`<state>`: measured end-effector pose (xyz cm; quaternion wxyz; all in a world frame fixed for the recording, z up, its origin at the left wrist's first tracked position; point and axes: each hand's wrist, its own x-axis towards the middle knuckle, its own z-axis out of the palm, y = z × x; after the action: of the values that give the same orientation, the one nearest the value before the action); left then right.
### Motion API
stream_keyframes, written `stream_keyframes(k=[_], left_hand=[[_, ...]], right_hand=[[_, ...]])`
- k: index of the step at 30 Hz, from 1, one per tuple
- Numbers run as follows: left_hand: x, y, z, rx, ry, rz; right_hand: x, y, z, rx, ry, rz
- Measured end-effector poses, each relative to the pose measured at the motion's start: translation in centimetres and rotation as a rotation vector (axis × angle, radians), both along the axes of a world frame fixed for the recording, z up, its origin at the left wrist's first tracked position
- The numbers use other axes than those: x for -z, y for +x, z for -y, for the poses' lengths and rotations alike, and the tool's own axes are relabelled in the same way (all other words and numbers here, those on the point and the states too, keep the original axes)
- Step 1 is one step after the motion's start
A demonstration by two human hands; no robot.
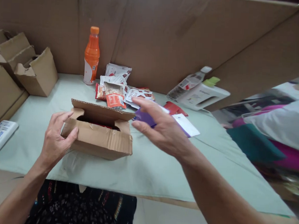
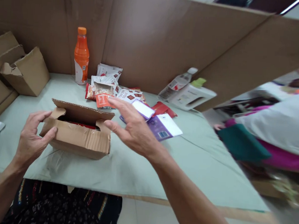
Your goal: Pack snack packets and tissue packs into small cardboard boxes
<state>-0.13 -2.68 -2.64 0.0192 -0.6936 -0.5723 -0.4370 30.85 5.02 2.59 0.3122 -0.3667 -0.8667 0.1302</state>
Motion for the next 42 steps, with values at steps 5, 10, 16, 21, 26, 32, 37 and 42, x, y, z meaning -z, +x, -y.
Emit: stream_keyframes(k=[5, 10, 16, 21, 26, 32, 37, 42], left_hand=[[0.6, -0.2, -0.4, 0.056, -0.044, -0.022], [1.4, -0.6, -1.6, 0.205, -0.065, -0.028], [2.0, 0.4, -1.3, 0.158, -0.063, 0.011], [2.6, 0.3, -0.9, 0.139, -0.094, 0.052], [1.8, -0.1, -0.1, 0.229, -0.095, 0.093], [2.8, -0.8, 0.5, 0.226, -0.162, 0.242], [5.2, 0.8, -1.4, 0.199, -0.271, 0.186], [5.6, 3.6, -2.4, 0.266, -0.298, 0.115]], right_hand=[[4.2, -1.4, 1.9, -0.214, 0.039, 0.31], [3.4, -1.2, 1.8, -0.254, 0.106, 0.375], [3.3, -1.9, -0.9, -0.379, 0.054, 0.477], [4.9, -2.5, -1.1, -0.396, 0.042, 0.498], [3.4, -3.0, 2.6, -0.272, -0.004, 0.524], [2.0, 1.7, 8.5, -0.086, -0.176, 0.47], [2.8, 9.0, 15.2, 0.201, -0.199, 0.369], [5.3, 17.2, 19.7, 0.535, -0.132, 0.313]])
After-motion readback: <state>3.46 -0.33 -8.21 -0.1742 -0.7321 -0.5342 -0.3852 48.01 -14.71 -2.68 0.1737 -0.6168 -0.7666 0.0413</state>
